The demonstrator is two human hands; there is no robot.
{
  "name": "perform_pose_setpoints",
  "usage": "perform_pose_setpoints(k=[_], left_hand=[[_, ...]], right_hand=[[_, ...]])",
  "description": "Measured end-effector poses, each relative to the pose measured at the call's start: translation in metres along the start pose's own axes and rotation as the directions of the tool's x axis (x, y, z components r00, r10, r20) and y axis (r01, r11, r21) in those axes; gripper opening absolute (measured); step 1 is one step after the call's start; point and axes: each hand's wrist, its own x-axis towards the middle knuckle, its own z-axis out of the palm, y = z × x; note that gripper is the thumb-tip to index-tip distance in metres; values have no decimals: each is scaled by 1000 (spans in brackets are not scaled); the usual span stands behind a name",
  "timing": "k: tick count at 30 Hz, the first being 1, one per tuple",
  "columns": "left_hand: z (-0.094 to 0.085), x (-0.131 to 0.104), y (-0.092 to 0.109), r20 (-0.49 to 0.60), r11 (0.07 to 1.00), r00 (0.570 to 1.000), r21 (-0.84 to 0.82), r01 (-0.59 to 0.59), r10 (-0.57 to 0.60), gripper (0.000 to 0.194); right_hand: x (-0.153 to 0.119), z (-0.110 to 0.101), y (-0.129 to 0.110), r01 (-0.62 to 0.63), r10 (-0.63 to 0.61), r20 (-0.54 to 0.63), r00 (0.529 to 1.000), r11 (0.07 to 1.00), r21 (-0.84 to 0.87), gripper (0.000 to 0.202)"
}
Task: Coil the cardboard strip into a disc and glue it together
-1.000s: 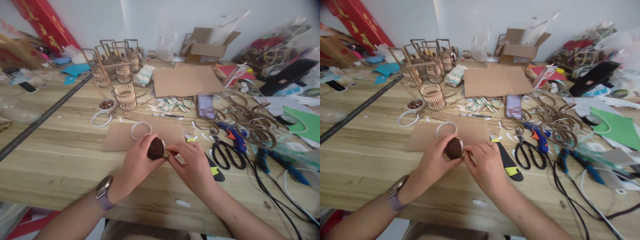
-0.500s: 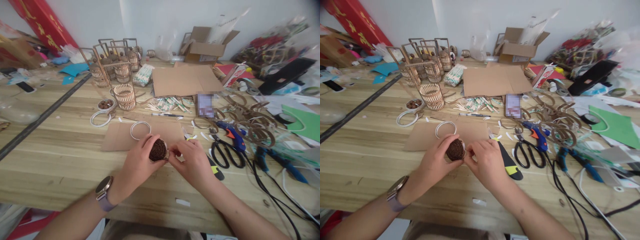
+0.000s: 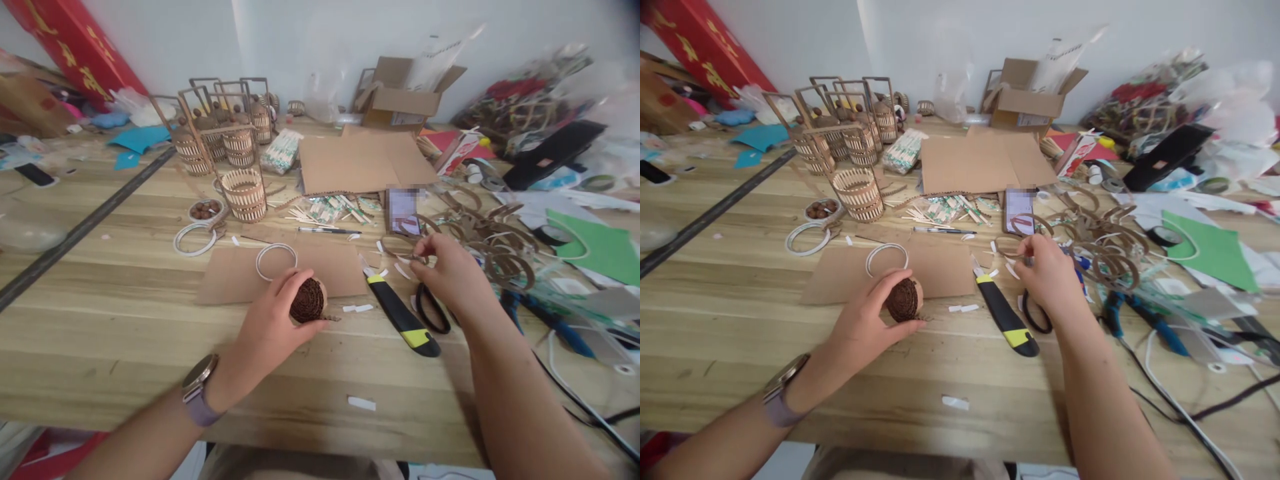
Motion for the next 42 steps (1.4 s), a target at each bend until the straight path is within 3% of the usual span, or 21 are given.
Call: perform_pose_setpoints(k=[4,10,12,15,17,19,21,26,32,38,42], left_hand=[[-1,0,-1,-3,1000,1000,-27,1,-1,66],[-1,-1,-2,-13,993,999,-111,48,-50,67],[-2,-1,-1,6,982,996,-164,90,-90,67],[-3,-1,1,45,961,988,-227,155,-149,66],[-4,0,2,62,950,982,-248,188,-178,66],[-5,1,3,71,943,978,-261,206,-194,65],[-4,1,4,70,939,978,-272,208,-197,65],[-3,1,5,82,936,982,-299,187,-170,64],[0,0,3,89,948,992,-297,111,-89,63],[2,-3,0,67,959,998,-284,-1,21,67],[0,-4,1,80,958,996,-287,-11,35,68]], right_hand=[[2,0,1,-46,45,17,999,997,68,8],[2,2,4,-53,54,10,999,996,-73,19],[-1,0,-4,-4,5,-35,999,1000,17,18],[-11,-6,-30,164,-161,-35,986,937,309,13],[-21,-10,-51,306,-365,33,930,824,477,10],[-31,-12,-69,418,-559,75,825,695,584,7],[-38,-11,-83,494,-656,52,753,615,614,9],[-47,-1,-93,608,-711,-33,702,575,547,4],[-51,7,-92,659,-714,-38,699,624,420,10],[-53,13,-92,687,-721,-84,688,611,393,8],[-55,14,-94,600,-654,-53,754,654,460,13]])
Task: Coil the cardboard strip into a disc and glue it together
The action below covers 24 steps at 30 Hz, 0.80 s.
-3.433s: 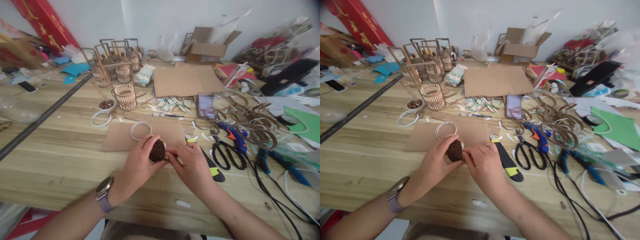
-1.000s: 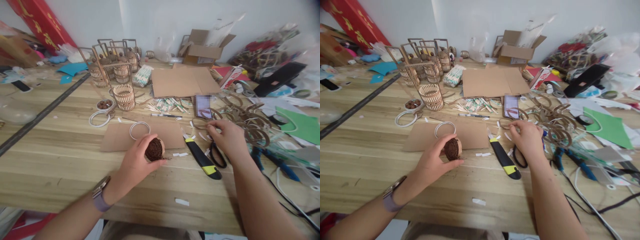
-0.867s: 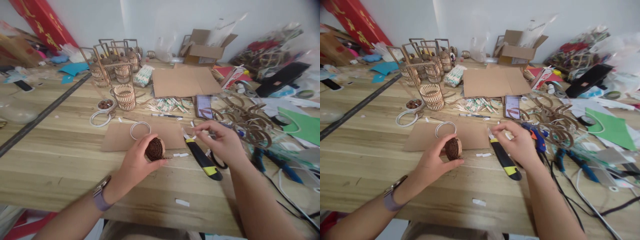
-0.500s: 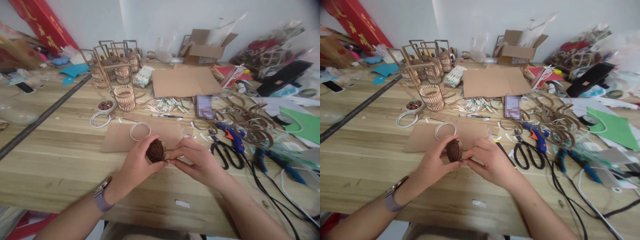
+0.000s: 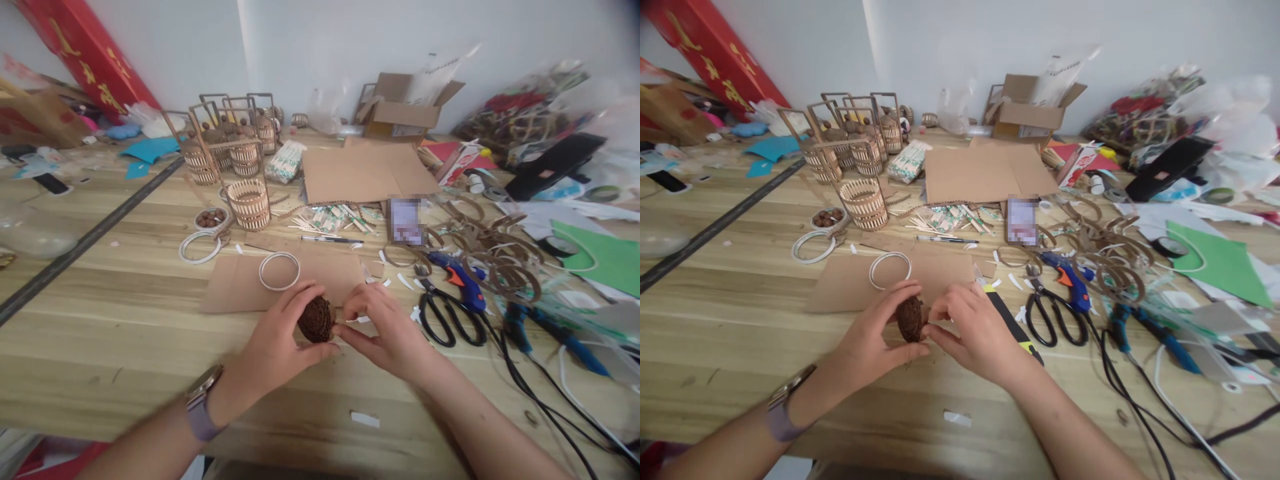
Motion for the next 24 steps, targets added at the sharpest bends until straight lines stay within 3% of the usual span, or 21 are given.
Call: perform_pose_setpoints(k=[5,8,11,13,16,20,24], left_hand=[[-2,-1,6,3,999,999,-31,34,-34,57],[-2,-2,9,29,994,997,-83,73,-71,55],[-1,-1,10,53,989,994,-110,101,-96,53],[-1,0,10,73,985,990,-120,125,-116,53],[0,3,9,105,975,979,-125,186,-173,55],[3,4,6,104,956,963,-132,261,-248,60],[8,-1,-5,82,931,946,-169,322,-313,78]], right_hand=[[3,-2,-2,-229,217,91,972,962,146,23],[12,-7,10,-331,296,173,939,916,226,24],[34,-12,37,-358,338,209,918,931,64,13],[57,-13,60,-359,373,203,905,928,-104,14],[98,-9,95,-345,385,168,908,911,-225,19],[147,7,132,-327,415,142,899,850,-412,22],[176,29,154,-281,433,149,889,772,-570,27]])
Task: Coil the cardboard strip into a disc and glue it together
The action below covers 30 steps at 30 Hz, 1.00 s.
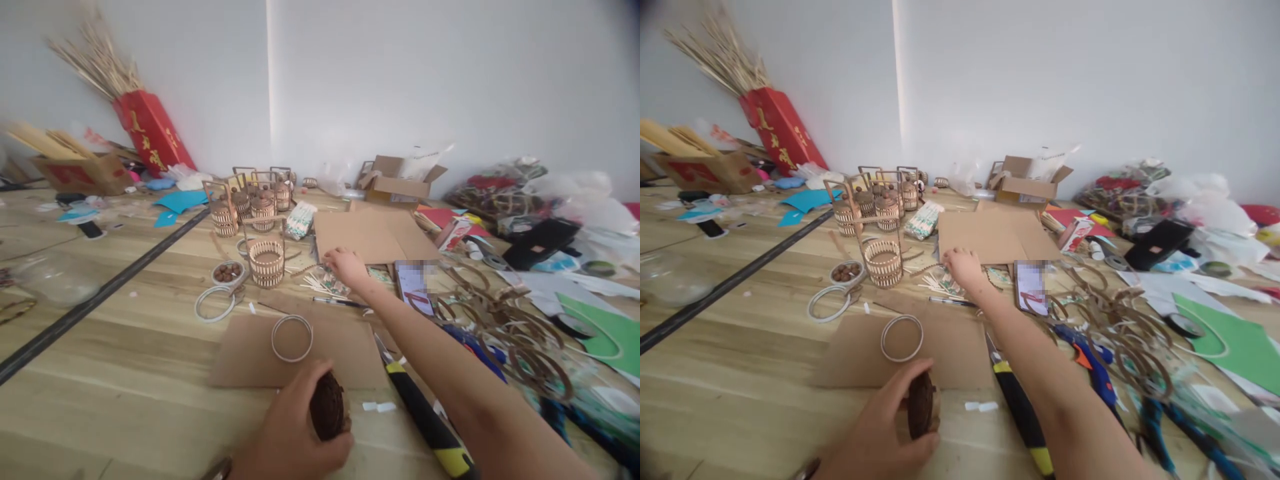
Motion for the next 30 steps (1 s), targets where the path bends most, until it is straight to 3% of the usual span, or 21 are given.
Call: perform_pose_setpoints(k=[5,9,13,15,16,19,23,30], left_hand=[[-2,-1,-8,65,997,995,-24,73,-72,90],[-6,-1,-1,71,997,995,-34,72,-70,87],[-11,-4,7,34,998,999,-51,24,-22,83],[-14,-8,10,34,997,999,-74,-13,15,83],[-15,-9,11,45,996,998,-84,-31,35,84],[-17,-14,14,119,995,990,-79,-66,75,88],[-15,-17,15,203,987,970,-110,-115,136,86],[-9,-22,7,293,888,912,-439,-140,288,84]], right_hand=[[16,1,-8,39,-42,-21,999,993,-113,22],[10,-41,-11,63,-82,-143,986,989,-137,29],[-33,-92,-9,49,-87,-254,963,987,-153,34],[-70,-106,-7,175,-209,-281,937,974,-141,29],[-90,-108,-6,247,-269,-231,935,962,-120,28],[-149,-102,-4,346,-343,-86,935,938,14,21],[-205,-81,-7,244,-259,22,966,932,268,20],[-247,-68,-12,59,-129,132,983,898,436,20]])
